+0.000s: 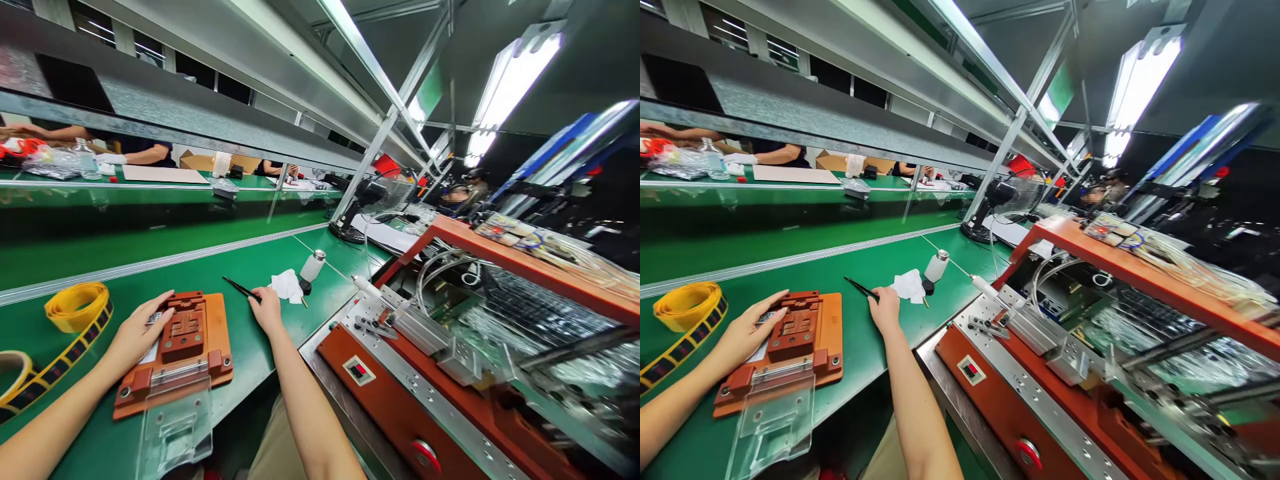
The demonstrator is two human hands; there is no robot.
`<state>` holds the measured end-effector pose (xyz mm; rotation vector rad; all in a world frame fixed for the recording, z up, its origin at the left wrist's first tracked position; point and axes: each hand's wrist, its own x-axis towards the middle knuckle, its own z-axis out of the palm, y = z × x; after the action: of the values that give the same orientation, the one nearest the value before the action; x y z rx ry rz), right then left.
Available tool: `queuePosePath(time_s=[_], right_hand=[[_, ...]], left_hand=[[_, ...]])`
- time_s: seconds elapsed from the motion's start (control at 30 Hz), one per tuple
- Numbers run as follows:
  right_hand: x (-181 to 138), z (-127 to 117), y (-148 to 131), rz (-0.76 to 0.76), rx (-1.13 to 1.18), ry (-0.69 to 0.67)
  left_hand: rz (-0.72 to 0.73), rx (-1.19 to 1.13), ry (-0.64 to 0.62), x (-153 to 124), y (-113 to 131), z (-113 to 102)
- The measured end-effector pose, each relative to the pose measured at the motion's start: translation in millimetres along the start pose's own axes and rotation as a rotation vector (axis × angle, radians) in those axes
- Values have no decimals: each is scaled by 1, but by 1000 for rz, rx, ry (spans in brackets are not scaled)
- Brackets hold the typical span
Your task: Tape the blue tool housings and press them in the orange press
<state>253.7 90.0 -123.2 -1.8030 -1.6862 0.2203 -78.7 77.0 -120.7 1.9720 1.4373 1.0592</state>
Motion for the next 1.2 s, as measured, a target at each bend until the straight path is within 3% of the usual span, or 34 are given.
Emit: queuePosePath(time_s=[0.27,0.67,1.2], right_hand=[[5,-7,8,-77,78,-34],[32,20,55,-76,80,-93],[30,12,43,-10,83,-103]], left_hand=[[46,-11,48,-1,24,8],[69,-52,46,-4,17,9],[53,-93,57,-5,15,11]])
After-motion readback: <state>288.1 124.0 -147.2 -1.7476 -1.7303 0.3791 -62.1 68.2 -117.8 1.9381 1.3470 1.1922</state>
